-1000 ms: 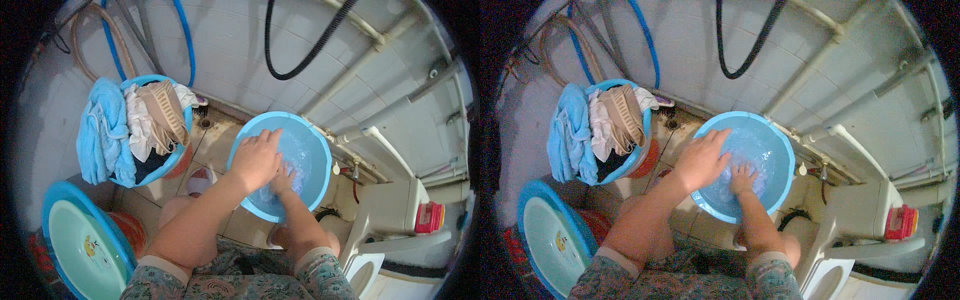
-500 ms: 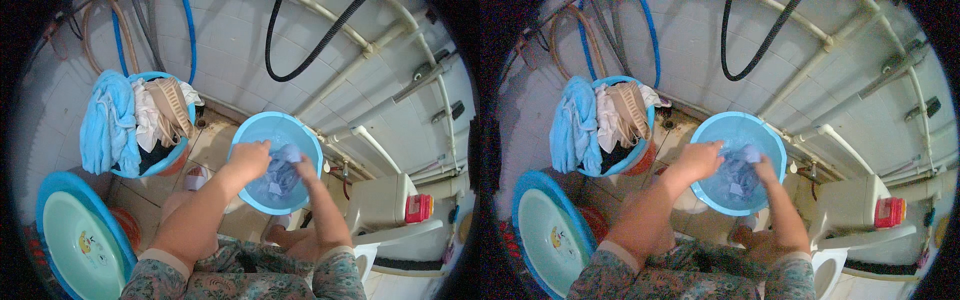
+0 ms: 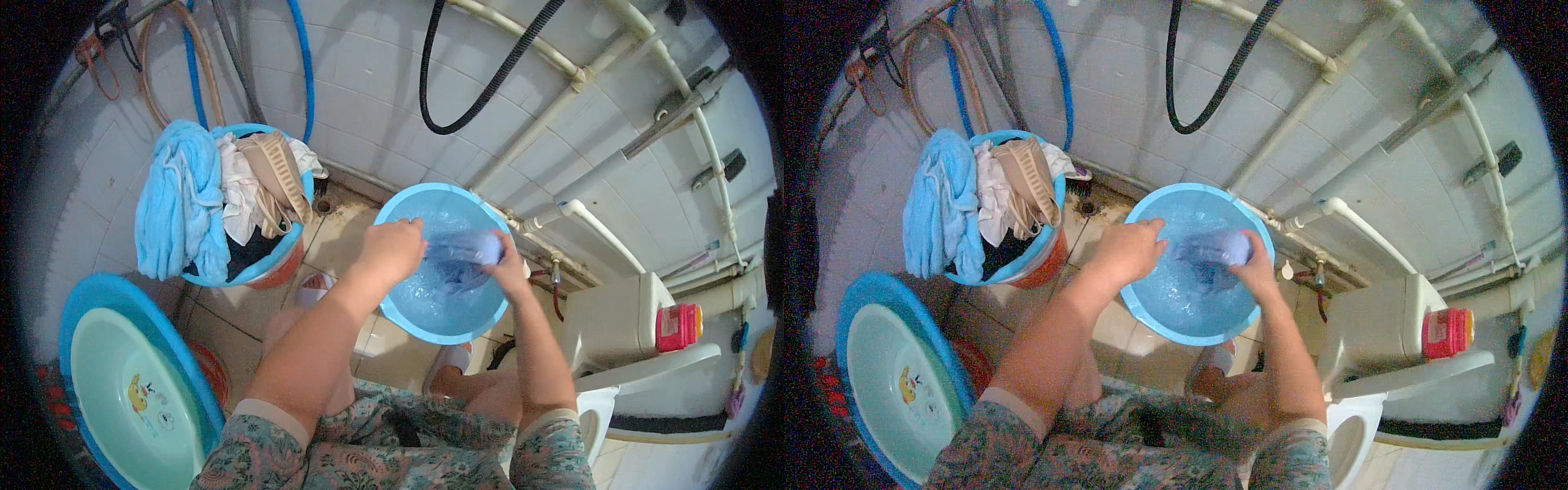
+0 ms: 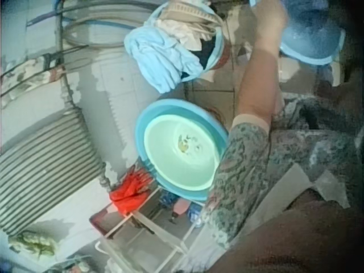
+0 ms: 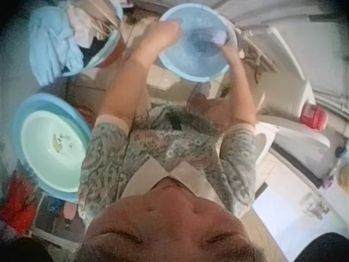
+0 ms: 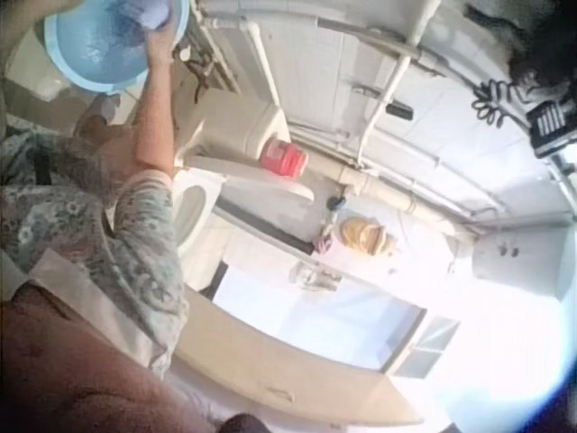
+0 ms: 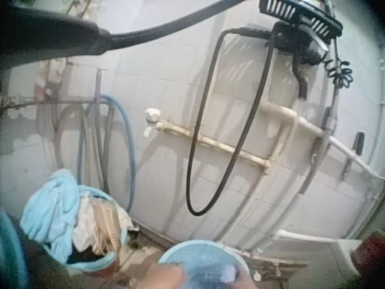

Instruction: The person sits on the bathroom floor and hand-washes several pieces of clothing in a blue basin filled with water. They scrub and rinse a light blue towel, a beige striped cloth, and a white cloth, applying detergent to the white item before wringing out each piece and placing it into a nearby bucket.

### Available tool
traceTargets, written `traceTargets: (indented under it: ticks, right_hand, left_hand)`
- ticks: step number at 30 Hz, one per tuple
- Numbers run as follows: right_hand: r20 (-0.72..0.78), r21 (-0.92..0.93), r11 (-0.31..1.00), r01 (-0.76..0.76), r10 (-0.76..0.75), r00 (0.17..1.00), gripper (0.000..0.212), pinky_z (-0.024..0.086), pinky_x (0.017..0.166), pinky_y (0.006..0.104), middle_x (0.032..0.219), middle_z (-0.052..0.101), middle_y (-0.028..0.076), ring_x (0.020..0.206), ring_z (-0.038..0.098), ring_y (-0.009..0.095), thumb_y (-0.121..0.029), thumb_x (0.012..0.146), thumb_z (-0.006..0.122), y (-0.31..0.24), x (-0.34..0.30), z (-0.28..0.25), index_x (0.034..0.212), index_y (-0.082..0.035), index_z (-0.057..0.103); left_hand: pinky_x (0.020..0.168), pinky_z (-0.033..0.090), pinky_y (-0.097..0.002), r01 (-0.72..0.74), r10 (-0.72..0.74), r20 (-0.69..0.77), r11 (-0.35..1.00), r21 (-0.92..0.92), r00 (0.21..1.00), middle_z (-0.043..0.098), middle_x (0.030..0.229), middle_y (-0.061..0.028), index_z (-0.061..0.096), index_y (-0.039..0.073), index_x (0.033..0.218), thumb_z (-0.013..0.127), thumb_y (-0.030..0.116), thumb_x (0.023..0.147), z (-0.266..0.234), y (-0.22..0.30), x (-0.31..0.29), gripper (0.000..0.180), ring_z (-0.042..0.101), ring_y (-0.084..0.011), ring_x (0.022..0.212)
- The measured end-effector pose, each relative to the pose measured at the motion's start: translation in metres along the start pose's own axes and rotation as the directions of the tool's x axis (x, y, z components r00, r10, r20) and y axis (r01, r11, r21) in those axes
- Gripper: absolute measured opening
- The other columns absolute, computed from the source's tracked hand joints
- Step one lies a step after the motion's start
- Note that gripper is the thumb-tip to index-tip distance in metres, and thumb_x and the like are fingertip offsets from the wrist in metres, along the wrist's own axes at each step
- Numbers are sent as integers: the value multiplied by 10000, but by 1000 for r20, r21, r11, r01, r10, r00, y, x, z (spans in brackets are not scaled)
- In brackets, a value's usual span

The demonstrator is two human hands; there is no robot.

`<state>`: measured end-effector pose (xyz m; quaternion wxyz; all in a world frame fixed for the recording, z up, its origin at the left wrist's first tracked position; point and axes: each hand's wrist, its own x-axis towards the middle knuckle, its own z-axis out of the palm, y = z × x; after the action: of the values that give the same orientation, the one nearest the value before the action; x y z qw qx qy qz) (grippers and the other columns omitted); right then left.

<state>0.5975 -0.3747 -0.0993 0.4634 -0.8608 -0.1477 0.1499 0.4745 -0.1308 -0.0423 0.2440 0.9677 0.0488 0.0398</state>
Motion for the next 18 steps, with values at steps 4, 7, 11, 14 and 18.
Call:
traceTargets:
  ticks: [4, 7, 11, 14, 18]
  right_hand:
    - [22, -590, 806, -46, 72, 997, 820, 402, 906, 386, 1274, 345, 199, 1132, 420, 341, -70, 590, 743, 28, 1, 60, 1284, -159, 316]
    - [108, -586, 804, -101, 200, 974, 952, 258, 965, 573, 1354, 227, 221, 1248, 238, 421, -225, 561, 772, 63, 10, 104, 1351, -243, 241]
    - [18, -865, 499, -55, 141, 990, 655, 40, 957, 675, 1390, 165, 235, 1307, 117, 386, -297, 813, 521, 130, 34, 166, 1373, -313, 182]
    - [37, -887, 461, -33, 141, 989, 678, 39, 947, 687, 1398, 155, 235, 1309, 121, 380, -318, 798, 540, 83, 29, 160, 1375, -307, 183]
    - [81, -784, 618, -59, 197, 977, 712, 169, 995, 571, 1365, 236, 239, 1262, 236, 391, -290, 733, 623, 99, 38, 143, 1351, -282, 269]
  left_hand:
    - [635, 484, -405, -3, 10, -62, 994, 105, 998, 612, 844, -144, 540, 42, 961, 540, 250, 806, 0, -9, 1, 260, 614, -301, 755]
    - [626, 488, -391, -19, 27, -66, 992, 125, 997, 609, 824, -129, 542, 42, 937, 543, 239, 801, 4, -9, 4, 240, 617, -290, 740]
    - [620, 489, -393, -60, 62, -10, 986, 158, 998, 611, 831, -123, 542, 39, 942, 545, 234, 798, 18, -10, 3, 243, 618, -283, 742]
    - [630, 488, -405, -97, 88, 62, 984, 149, 994, 612, 831, -121, 542, 41, 947, 544, 236, 798, 14, -5, -1, 246, 618, -283, 749]
    - [648, 485, -417, -115, 100, 108, 984, 139, 989, 613, 841, -125, 549, 50, 958, 539, 253, 801, 19, -1, -1, 257, 617, -287, 762]
